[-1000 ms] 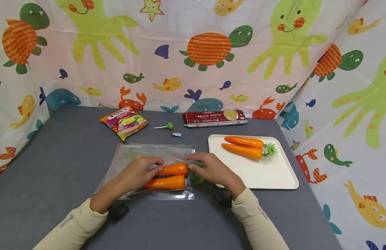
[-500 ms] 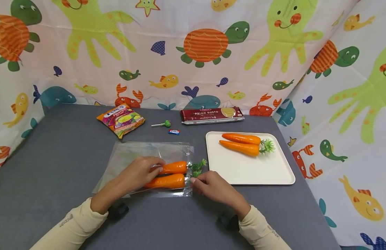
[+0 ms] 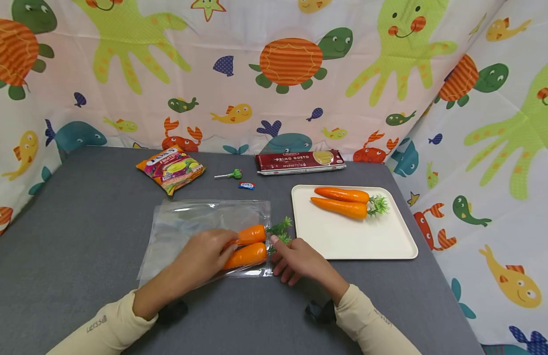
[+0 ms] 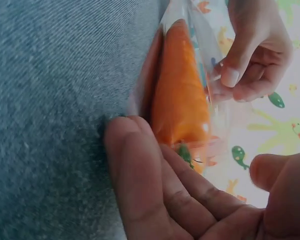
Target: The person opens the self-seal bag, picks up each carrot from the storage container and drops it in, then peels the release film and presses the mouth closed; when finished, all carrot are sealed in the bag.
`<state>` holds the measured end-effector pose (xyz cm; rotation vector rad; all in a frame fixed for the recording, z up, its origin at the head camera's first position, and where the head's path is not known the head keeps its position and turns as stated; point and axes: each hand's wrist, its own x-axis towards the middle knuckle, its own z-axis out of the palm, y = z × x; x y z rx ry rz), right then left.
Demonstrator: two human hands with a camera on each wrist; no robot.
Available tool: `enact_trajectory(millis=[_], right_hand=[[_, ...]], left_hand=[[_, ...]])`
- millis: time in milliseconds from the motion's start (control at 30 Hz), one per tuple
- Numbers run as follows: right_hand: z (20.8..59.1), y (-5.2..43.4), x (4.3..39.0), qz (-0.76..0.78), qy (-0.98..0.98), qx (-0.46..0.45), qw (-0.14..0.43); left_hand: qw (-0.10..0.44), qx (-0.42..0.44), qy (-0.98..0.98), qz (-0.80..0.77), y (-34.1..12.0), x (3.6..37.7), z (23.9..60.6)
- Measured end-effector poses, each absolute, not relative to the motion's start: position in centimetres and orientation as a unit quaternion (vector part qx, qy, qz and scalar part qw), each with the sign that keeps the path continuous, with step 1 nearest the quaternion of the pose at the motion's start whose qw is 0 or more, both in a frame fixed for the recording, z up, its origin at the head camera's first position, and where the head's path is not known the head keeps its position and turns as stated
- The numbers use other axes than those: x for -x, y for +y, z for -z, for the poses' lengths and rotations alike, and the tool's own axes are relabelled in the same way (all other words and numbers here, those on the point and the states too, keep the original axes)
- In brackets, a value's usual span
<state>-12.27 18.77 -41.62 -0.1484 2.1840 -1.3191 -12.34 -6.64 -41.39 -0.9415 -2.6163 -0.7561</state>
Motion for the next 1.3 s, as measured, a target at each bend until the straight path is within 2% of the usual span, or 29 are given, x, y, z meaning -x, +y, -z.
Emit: enact_trajectory(millis=[333, 533, 667, 833, 967, 1133, 1300], right_hand=[[41.7, 19.0, 12.5, 0.53, 0.775, 0.05, 0.34], [42.0, 19.0, 12.6, 0.546, 0.755, 0.055, 0.359], [42.3, 19.0, 12.4, 0.555, 0.748, 0.062, 0.358], [42.5, 19.0, 12.3, 0.565, 0.743, 0.073, 0.351], [42.6, 19.0, 12.3, 0.571, 0.738, 0.082, 0.351], [42.6, 19.0, 12.3, 0.57, 0.739, 0.093, 0.348], [42.8, 19.1, 12.3, 0.568, 0.738, 0.095, 0.351]], left_hand=[[0.145, 0.318, -0.906, 0.238, -6.1, 11.4, 41.2], [0.131, 0.322, -0.907, 0.238, -6.0, 11.4, 41.1], [0.107, 0.325, -0.91, 0.234, -5.9, 11.6, 40.6], [0.048, 0.297, -0.92, 0.253, -5.8, 12.6, 39.3], [0.012, 0.268, -0.922, 0.279, -5.6, 14.9, 38.6], [-0.025, 0.272, -0.905, 0.325, -5.5, 20.1, 39.0], [-0.107, 0.24, -0.905, 0.334, -4.9, 23.6, 40.5]])
